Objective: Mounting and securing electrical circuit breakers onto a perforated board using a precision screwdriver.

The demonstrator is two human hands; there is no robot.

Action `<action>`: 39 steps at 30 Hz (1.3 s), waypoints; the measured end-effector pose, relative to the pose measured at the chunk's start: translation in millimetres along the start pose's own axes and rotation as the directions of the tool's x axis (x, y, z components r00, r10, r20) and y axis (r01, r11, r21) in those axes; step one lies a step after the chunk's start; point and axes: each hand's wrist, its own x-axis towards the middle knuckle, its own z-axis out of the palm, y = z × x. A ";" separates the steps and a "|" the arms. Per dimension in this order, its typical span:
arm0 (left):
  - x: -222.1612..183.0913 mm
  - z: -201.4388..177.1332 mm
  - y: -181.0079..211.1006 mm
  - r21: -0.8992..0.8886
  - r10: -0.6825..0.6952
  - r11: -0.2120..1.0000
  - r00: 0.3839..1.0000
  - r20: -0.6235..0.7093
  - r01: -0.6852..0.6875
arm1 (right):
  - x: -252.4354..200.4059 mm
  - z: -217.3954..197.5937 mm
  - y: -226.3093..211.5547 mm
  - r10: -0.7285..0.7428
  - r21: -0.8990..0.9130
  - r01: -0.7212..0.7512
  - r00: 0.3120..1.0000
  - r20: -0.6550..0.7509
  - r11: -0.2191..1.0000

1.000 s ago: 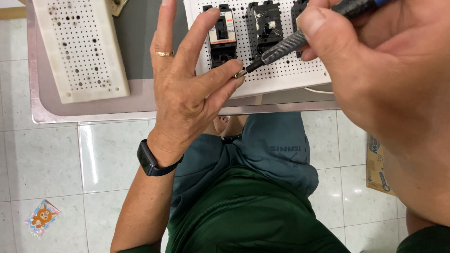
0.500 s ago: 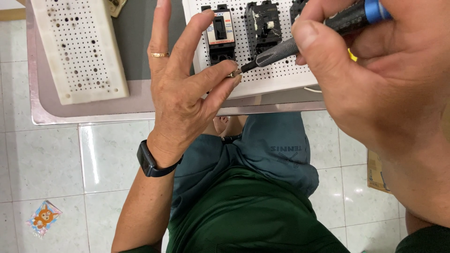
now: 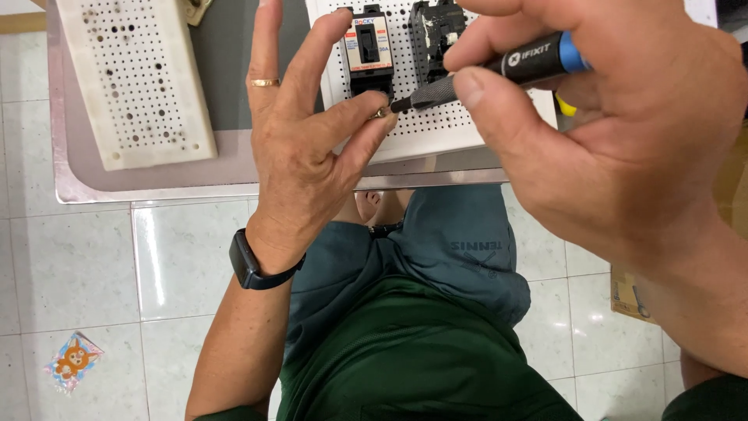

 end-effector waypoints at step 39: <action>5.6 -10.0 10.8 -0.272 -0.391 0.905 0.893 -0.223 0.328 | 32.4 10.6 7.1 -0.024 0.025 0.021 0.994 0.111 0.999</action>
